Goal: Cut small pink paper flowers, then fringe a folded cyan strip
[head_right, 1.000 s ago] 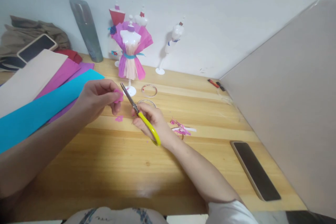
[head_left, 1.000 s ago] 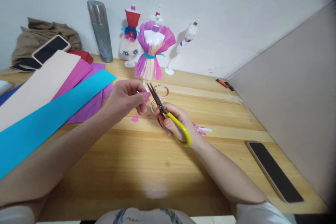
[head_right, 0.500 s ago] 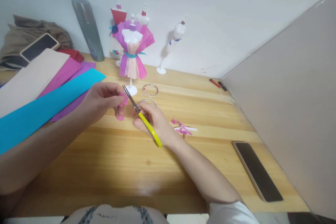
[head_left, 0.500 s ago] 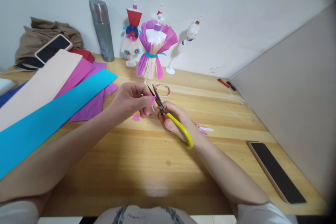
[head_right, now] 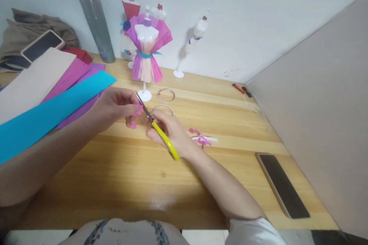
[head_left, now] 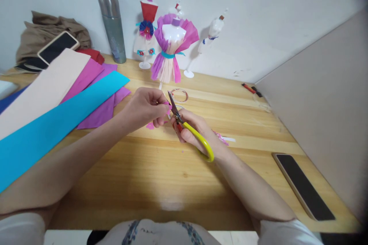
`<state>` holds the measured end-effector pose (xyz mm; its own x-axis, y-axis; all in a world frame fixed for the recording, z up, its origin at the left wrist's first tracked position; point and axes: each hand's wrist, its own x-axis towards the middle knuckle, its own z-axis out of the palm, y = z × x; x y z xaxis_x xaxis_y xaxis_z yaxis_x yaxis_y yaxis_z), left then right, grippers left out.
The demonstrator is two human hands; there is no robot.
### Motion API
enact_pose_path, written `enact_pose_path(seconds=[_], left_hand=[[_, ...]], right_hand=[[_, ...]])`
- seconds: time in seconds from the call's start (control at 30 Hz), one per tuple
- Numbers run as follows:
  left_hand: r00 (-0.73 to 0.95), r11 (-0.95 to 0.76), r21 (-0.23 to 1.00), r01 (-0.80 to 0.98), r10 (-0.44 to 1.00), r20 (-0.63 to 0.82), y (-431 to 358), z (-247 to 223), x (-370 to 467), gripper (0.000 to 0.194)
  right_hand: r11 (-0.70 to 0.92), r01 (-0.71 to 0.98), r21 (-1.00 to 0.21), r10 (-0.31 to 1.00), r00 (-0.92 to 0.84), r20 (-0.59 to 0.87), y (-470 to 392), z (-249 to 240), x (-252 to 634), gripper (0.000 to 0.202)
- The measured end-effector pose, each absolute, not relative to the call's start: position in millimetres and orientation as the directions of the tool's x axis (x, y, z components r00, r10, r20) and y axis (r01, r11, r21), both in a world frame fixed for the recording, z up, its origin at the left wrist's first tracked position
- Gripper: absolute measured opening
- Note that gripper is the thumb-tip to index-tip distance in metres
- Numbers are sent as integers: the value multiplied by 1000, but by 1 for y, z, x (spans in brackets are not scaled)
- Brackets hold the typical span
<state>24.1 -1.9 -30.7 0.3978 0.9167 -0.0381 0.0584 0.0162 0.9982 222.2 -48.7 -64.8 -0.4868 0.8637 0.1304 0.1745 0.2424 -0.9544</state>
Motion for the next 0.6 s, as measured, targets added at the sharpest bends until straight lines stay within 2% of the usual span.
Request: enact_pose_path(seconds=[0.23, 0.6], left_hand=[[357, 31, 992, 126, 931, -74, -3, -27, 25, 14], [381, 42, 995, 87, 922, -72, -2, -28, 24, 11]], right_hand=[[257, 236, -937, 878, -461, 125, -50, -63, 220, 62], [267, 258, -929, 889, -438, 134, -47, -63, 218, 62]])
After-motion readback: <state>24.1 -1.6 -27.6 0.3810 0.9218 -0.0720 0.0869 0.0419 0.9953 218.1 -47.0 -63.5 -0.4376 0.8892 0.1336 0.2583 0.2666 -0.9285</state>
